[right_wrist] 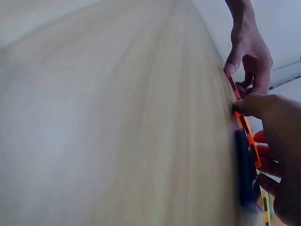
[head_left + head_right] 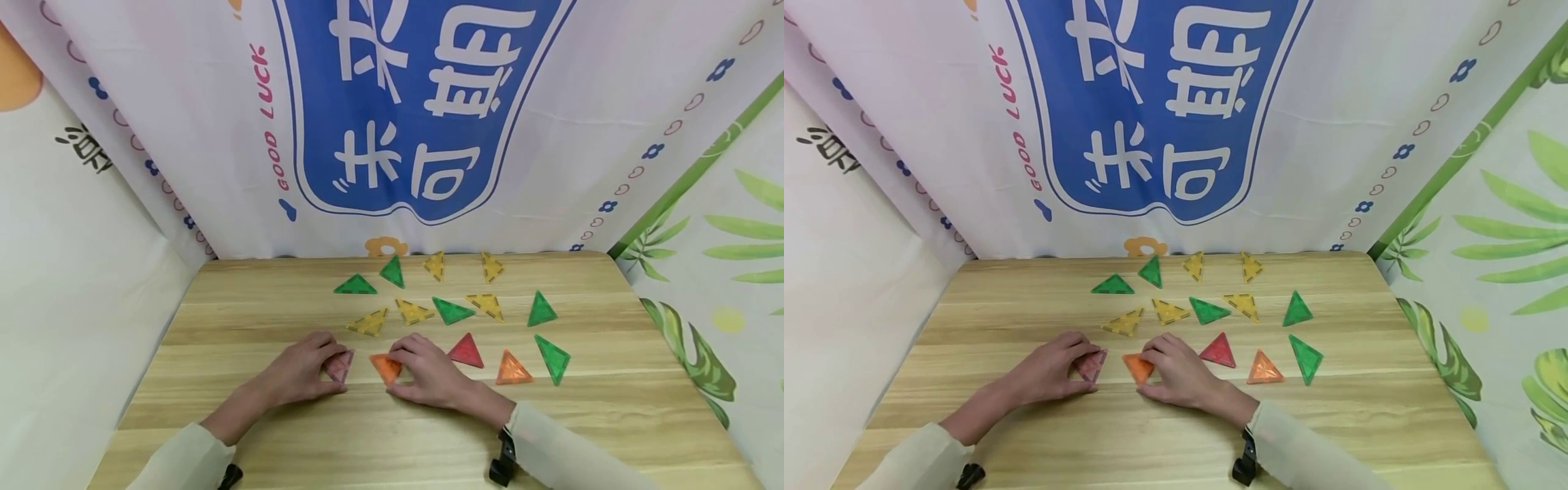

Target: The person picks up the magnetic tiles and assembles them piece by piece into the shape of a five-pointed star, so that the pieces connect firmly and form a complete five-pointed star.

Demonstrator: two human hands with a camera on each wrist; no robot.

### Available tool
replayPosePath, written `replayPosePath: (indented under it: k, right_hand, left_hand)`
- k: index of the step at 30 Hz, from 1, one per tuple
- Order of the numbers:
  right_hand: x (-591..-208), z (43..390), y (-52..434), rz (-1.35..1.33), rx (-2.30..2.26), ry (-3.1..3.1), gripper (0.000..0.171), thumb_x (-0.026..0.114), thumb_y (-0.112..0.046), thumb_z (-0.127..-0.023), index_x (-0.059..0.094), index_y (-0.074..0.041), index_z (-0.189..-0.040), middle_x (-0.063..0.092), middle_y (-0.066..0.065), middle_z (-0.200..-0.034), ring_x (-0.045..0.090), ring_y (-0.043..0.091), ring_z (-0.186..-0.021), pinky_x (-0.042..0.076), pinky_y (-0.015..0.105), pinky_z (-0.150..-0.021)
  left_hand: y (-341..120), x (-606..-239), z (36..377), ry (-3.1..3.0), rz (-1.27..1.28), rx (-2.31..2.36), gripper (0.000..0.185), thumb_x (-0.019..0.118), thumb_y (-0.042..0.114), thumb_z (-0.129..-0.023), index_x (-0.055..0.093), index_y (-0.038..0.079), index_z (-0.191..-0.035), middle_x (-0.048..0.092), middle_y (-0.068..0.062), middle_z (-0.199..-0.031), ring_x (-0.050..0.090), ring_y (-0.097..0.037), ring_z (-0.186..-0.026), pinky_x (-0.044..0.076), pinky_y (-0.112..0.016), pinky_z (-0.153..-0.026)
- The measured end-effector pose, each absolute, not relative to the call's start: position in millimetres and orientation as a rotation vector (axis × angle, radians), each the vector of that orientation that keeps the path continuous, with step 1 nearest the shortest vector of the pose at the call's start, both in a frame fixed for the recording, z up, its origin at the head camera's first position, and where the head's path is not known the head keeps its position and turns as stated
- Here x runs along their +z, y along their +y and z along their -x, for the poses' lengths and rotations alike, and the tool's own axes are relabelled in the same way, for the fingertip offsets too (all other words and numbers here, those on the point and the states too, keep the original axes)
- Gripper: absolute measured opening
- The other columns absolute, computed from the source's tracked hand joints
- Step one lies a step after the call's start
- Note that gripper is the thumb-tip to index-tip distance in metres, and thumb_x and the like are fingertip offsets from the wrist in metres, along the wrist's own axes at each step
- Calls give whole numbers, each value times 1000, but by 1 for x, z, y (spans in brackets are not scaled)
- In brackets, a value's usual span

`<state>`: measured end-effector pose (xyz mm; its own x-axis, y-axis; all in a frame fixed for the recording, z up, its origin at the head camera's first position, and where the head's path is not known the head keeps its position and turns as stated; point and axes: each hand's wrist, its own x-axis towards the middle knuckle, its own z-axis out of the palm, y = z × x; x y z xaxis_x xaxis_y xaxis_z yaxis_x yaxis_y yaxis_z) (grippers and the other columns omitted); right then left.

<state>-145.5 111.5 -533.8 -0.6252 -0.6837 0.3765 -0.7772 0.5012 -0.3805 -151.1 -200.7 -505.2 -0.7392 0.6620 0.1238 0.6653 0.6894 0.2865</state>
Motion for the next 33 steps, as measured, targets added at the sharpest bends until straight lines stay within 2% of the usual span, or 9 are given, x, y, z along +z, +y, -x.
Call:
replayPosePath:
  k: [10,18,24,28,33]
  right_hand:
    - [-536,142,91,-1092,744,-2623,50,90,-45,-84,77,-9,-116,66,0,-114,59,15,-106,55,31,-90]
    - [-527,135,83,-1137,788,-2765,50,85,-36,-91,74,-4,-128,65,4,-125,59,18,-115,54,30,-100]
    - [-518,140,107,-1226,886,-2781,46,81,-31,-96,71,-8,-134,65,2,-130,59,17,-122,54,35,-103]
    - [-512,143,130,-1290,901,-2700,43,82,-28,-95,72,-6,-131,66,4,-129,61,19,-123,55,39,-102]
    - [-503,142,157,-1332,860,-2738,47,85,-32,-92,73,-7,-130,65,3,-130,60,20,-123,55,39,-102]
  left_hand:
    - [-188,-506,155,-2851,1173,-519,63,90,52,-81,74,14,-128,61,5,-110,52,-7,-90,51,-26,-74]
    - [-182,-508,154,-2819,1210,-509,66,90,52,-82,73,11,-131,61,2,-116,55,-10,-98,56,-31,-82]
    - [-176,-510,155,-2768,1231,-490,68,90,55,-81,74,10,-130,62,1,-116,58,-12,-101,58,-33,-85]
    - [-175,-512,155,-2749,1249,-485,68,91,53,-80,74,10,-130,63,0,-117,60,-14,-104,59,-36,-87]
    - [-176,-512,157,-2761,1275,-463,66,89,52,-83,73,11,-132,64,-2,-121,60,-16,-108,58,-39,-91]
